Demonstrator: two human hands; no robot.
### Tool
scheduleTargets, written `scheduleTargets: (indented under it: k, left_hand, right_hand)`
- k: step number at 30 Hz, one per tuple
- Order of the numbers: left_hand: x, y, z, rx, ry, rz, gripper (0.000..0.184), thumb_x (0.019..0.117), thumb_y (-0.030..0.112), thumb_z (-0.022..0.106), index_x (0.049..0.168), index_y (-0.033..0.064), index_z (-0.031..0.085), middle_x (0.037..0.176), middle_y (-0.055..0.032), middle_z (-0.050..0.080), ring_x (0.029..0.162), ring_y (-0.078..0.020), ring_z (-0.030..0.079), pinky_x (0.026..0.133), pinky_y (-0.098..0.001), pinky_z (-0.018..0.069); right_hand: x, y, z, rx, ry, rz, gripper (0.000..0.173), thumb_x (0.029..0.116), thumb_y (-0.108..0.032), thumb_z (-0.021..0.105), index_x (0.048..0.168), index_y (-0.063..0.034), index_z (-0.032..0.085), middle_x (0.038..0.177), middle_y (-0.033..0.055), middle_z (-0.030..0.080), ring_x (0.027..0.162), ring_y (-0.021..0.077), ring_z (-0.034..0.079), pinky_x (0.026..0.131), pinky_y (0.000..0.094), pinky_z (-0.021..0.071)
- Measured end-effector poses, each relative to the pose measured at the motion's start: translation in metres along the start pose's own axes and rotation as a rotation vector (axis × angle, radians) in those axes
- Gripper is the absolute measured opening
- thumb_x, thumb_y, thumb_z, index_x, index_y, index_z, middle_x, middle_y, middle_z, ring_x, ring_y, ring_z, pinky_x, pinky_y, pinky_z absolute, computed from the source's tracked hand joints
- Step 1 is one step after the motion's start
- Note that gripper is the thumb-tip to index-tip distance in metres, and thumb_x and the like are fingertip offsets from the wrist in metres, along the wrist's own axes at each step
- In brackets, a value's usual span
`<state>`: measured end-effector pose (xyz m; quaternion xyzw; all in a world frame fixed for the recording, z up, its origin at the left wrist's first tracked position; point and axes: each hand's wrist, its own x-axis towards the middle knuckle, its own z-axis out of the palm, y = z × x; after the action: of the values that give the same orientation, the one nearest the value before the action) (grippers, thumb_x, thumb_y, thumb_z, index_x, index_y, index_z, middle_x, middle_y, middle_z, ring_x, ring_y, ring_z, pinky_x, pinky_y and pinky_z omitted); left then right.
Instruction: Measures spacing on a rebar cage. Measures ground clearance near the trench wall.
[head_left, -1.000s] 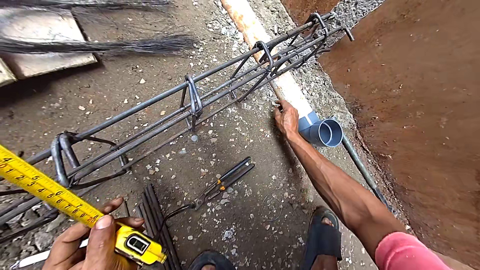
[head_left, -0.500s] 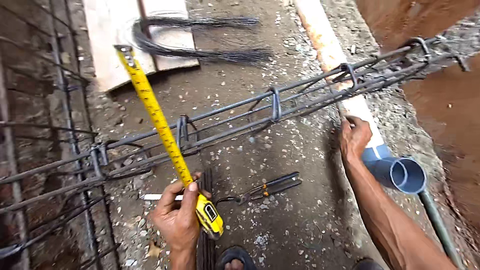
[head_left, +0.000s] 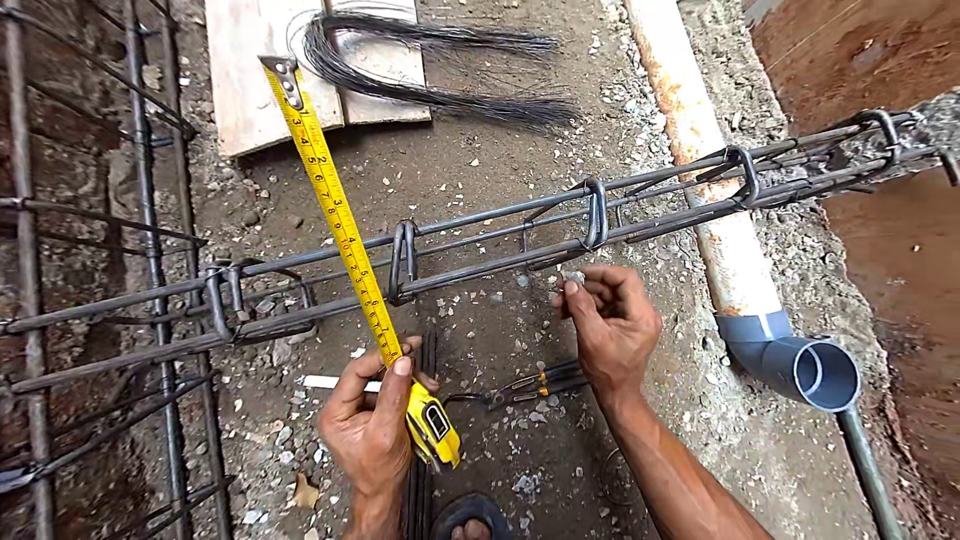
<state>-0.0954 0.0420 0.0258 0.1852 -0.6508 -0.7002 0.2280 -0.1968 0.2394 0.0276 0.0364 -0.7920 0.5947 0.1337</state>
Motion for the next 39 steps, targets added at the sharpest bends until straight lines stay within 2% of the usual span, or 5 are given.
scheduleTargets:
  k: [15, 18, 28, 32, 39]
  left_hand:
    - [-0.003, -0.005, -0.007, -0.061, 0.024, 0.017, 0.013, 0.0971, 0.022, 0.067, 0.101, 0.0116, 0.073, 0.097, -0.0019, 0.077, 0.058, -0.0096, 0.069, 0.05, -0.0229, 0.0599]
    - [0.013, 0.067, 0.018, 0.088, 0.165, -0.468, 0.008, 0.0902, -0.002, 0.065, 0.088, 0.0035, 0.069, 0.078, -0.003, 0.072, 0.055, -0.0179, 0.066, 0.057, -0.0273, 0.0579]
    - [-0.005, -0.004, -0.007, -0.076, -0.006, 0.011, 0.012, 0.097, 0.023, 0.067, 0.1, 0.0122, 0.072, 0.098, -0.0017, 0.078, 0.058, -0.0088, 0.069, 0.05, -0.0225, 0.0595]
    - [0.02, 0.111, 0.042, 0.036, 0.155, -0.478, 0.019, 0.0863, -0.018, 0.05, 0.092, -0.0083, 0.065, 0.069, -0.0005, 0.067, 0.054, -0.0056, 0.062, 0.056, -0.0159, 0.0527]
    - [0.024, 0.124, 0.05, 0.062, 0.177, -0.535, 0.022, 0.0842, -0.021, 0.047, 0.09, -0.01, 0.065, 0.066, -0.0007, 0.065, 0.052, -0.0043, 0.061, 0.056, -0.0136, 0.0511]
  right_hand:
    - [0.019, -0.01, 0.025, -0.486, -0.009, -0.106, 0.012, 0.0924, -0.012, 0.064, 0.102, -0.0043, 0.066, 0.073, -0.0004, 0.069, 0.056, 0.0022, 0.063, 0.053, 0.0197, 0.0536]
    - [0.021, -0.013, 0.027, -0.568, 0.009, -0.126, 0.012, 0.0904, -0.012, 0.064, 0.099, -0.0037, 0.066, 0.069, 0.0001, 0.066, 0.054, 0.003, 0.06, 0.051, 0.0193, 0.0495]
    - [0.03, -0.032, 0.031, -0.761, -0.028, -0.033, 0.007, 0.085, -0.014, 0.068, 0.086, -0.0094, 0.062, 0.059, -0.0009, 0.056, 0.049, 0.0125, 0.054, 0.046, 0.0327, 0.0402]
    - [0.0, -0.012, 0.025, -0.696, -0.017, -0.061, 0.008, 0.085, -0.013, 0.066, 0.086, -0.005, 0.066, 0.061, 0.0011, 0.06, 0.05, 0.0093, 0.057, 0.047, 0.0269, 0.0448]
    - [-0.013, -0.005, 0.015, -0.566, 0.033, -0.073, 0.012, 0.0855, -0.011, 0.065, 0.09, -0.0004, 0.068, 0.066, 0.002, 0.066, 0.053, 0.0013, 0.06, 0.051, 0.0159, 0.0487]
